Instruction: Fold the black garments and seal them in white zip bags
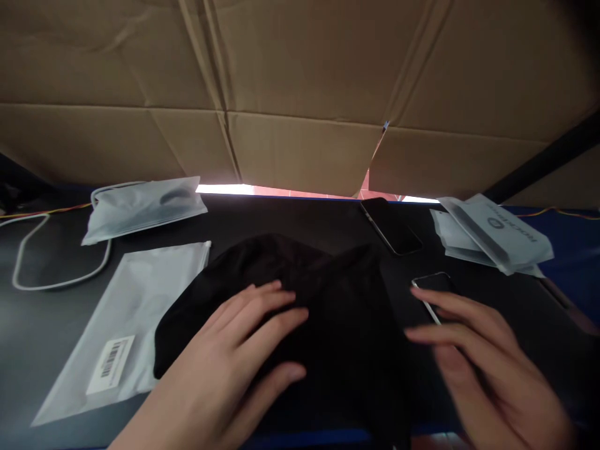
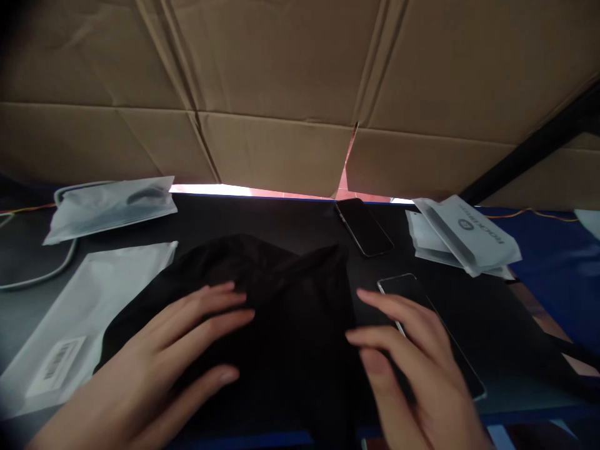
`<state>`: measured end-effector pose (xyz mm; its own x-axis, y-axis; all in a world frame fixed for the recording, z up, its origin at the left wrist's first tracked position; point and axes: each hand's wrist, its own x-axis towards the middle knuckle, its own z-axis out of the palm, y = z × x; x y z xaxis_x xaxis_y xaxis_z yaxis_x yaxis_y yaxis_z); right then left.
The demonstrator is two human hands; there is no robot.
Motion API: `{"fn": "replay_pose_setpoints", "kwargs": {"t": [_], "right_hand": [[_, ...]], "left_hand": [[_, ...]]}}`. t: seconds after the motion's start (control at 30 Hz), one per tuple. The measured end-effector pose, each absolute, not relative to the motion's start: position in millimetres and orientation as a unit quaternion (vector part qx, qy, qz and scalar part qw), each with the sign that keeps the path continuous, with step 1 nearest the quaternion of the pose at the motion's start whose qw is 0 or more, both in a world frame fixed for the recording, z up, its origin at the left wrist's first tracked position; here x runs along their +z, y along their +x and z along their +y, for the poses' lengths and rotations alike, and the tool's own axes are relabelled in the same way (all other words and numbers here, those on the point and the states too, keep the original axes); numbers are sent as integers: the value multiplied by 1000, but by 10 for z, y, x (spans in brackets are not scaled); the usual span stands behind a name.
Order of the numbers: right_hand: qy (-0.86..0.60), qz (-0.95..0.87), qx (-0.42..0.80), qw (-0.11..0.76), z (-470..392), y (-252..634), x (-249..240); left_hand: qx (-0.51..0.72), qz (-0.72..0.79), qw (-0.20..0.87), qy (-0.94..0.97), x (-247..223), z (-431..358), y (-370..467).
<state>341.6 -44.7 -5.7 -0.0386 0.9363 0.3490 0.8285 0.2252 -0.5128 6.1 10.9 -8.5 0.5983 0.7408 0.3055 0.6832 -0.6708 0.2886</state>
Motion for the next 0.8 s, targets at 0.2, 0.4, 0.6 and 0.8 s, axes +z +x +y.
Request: {"fn": "replay_pose_setpoints", "kwargs": {"t": [0.2,0.4,0.6,0.8], "right_hand": [[-561,-811,57,155,-165,2861,-473],[-564,-817,27,118,-226,2936,-636],[-582,-799,25,150,-79,2989,-396],[-588,-801,27,109,355,2921,-342]], "left_hand": [[146,438,-63,885,-499,250,434],[124,450,-91,880,-606,205,405],[111,473,-56,872,-363,290,409],[16,517,-5,856,-92,791,601]]}}
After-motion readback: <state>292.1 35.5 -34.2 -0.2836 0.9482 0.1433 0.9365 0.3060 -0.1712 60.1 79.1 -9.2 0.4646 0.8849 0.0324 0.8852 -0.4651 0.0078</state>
